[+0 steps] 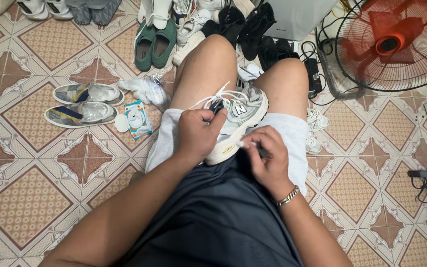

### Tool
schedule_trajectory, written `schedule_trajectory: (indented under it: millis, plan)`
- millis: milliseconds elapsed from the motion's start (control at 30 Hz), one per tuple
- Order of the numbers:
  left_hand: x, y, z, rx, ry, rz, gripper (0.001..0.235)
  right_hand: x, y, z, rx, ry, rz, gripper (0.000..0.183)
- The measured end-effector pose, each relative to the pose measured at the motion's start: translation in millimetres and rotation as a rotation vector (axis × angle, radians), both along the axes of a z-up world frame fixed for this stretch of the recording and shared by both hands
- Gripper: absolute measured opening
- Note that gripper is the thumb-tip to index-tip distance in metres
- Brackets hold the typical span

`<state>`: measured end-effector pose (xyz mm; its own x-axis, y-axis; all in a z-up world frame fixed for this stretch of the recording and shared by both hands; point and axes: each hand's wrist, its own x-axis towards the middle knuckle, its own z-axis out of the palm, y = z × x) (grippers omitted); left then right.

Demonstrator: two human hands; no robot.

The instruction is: The person sits on a tiled floor and cleans two different pairs of sneakers using a white cloth. They scrub the laces, sides, and soles of a silver sneaker, then switch to a white sneaker with a black swoosh, applying a cleaning liquid from a bottle to the cloth before scrubbing the shoe's surface.

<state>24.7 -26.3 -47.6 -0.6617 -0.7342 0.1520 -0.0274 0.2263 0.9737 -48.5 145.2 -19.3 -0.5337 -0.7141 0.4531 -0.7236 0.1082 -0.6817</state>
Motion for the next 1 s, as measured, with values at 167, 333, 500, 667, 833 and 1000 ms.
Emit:
schedule_trajectory:
  millis: [167,333,500,667,833,1000]
  plan:
    - [-2,0,3,0.030,-0.019,0.042,0.043,9,-1,2,-0.026,0.094,0.087,0.012]
    - [-4,2,3,0.043,-0.057,0.054,0.047,-3,-1,4,0.021,-0.035,-0.042,0.010]
    - [-6,3,2,0.089,-0.006,0.069,0.043,7,0,2,-0.068,0.118,0.074,0.014]
    - [-6,6,3,0.089,-0.059,0.077,0.046,-6,3,0,-0.003,0.014,-0.023,0.014]
    - [-6,7,11,0.135,-0.061,0.052,0.043,2,7,-4,-0.042,0.137,0.098,0.014]
    - [-7,11,47,0.282,0.192,-0.239,0.033,-22,18,-10,-0.180,-0.150,-0.048,0.001]
